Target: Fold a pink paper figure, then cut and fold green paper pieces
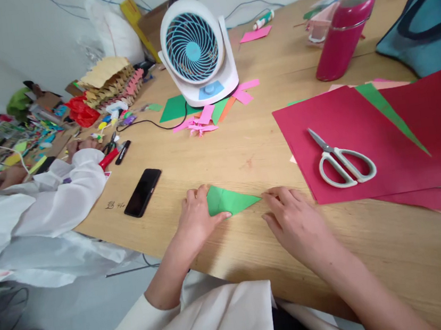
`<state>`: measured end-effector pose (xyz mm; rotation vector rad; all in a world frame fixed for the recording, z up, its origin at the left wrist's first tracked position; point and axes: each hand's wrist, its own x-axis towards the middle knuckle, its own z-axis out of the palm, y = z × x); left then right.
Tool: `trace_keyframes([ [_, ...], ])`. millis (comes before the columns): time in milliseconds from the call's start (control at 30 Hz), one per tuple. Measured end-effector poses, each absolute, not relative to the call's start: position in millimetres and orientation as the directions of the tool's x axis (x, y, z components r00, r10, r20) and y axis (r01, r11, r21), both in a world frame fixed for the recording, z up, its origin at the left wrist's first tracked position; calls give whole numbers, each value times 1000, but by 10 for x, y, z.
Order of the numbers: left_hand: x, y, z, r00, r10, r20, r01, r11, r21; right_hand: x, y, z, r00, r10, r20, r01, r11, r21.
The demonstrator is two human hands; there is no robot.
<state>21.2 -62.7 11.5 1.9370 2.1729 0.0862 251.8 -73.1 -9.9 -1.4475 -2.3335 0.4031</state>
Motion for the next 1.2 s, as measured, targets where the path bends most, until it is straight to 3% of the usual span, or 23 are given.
trace_keyframes([
  [200, 203, -662, 71, -211, 960, -182, 922, 257, 288, 2534, -691, -185, -413, 879, 239, 762, 477, -438],
  [367, 103, -625, 34, -165, 968, -191, 920, 221, 324, 2544, -641, -237, -388, 884, 261, 740, 468, -483],
  [567, 34, -510, 176, 74, 972, -224, 853, 55, 519, 2571, -593, -264, -340, 922, 186, 650, 374, -662],
  [700, 115, -248, 422, 400, 895, -198, 733, -183, 656, 2553, -487, -132, -387, 922, 1, 417, 176, -892],
  [800, 205, 27, 532, 554, 816, -163, 582, -240, 777, 2481, -369, 18, -474, 863, -177, 343, -5, -940],
  [867, 227, 209, 536, 605, 786, -125, 416, -179, 892, 2420, -292, 88, -455, 850, -265, 329, -117, -937],
  [967, 180, 411, 452, 541, 836, -88, 167, -5, 986, 2333, -187, 109, -332, 908, -254, 222, -186, -957],
  [1100, 126, 458, 221, 539, 829, -147, -67, 216, 974, 2190, -62, 17, -102, 979, -174, 84, -166, -983],
  [1200, 190, 383, 22, 552, 815, -178, -105, 280, 954, 2041, -3, -64, 44, 991, -127, 22, -128, -991],
])
